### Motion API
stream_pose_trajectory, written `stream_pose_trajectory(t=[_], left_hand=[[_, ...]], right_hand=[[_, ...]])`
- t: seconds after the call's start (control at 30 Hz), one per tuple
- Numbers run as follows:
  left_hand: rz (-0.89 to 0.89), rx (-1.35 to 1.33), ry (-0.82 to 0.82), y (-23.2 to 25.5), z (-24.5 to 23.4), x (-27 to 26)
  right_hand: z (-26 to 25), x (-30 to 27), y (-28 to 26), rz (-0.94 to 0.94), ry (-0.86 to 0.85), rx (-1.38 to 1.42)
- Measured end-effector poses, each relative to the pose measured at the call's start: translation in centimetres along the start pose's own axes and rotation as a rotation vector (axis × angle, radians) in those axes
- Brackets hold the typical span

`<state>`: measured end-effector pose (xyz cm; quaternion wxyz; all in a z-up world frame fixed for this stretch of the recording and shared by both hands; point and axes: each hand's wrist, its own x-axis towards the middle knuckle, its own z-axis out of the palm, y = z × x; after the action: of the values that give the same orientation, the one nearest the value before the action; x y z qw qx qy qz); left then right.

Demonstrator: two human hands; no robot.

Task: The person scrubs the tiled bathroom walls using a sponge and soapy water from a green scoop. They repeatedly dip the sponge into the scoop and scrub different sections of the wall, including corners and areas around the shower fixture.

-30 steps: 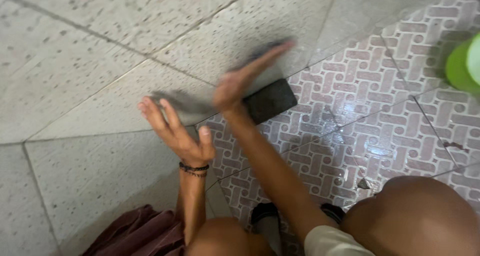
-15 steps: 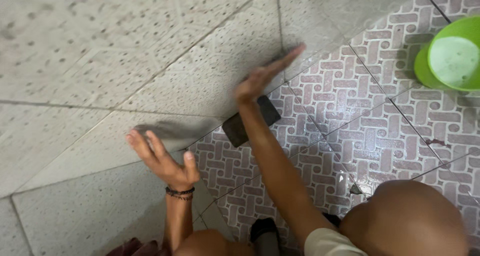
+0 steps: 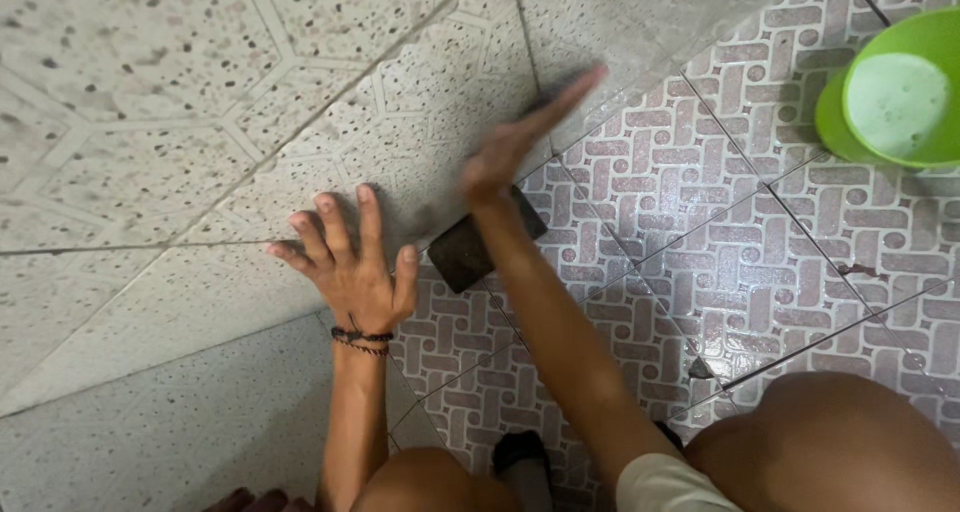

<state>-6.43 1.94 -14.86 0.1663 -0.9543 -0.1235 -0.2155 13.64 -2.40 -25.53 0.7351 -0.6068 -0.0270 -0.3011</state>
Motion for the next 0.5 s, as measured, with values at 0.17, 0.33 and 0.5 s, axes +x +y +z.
stream_pose_trajectory(t=[0.17, 0.33, 0.5], left_hand=[[-0.034, -0.107, 0.038, 0.6, -0.5, 0.5], [-0.083, -0.175, -0.031, 1.1, -1.8, 0.2], [-0.115, -0.282, -0.205, 0.4, -4.3, -0.7]], right_hand=[[-0.8, -8.0, -5.3, -0.083, -0.291, -0.125], [-4.9, -16.9, 0.1, 0.771, -0.348, -0.162], [-4.1, -14.2, 9.7, 0.650, -0.122, -0.089]])
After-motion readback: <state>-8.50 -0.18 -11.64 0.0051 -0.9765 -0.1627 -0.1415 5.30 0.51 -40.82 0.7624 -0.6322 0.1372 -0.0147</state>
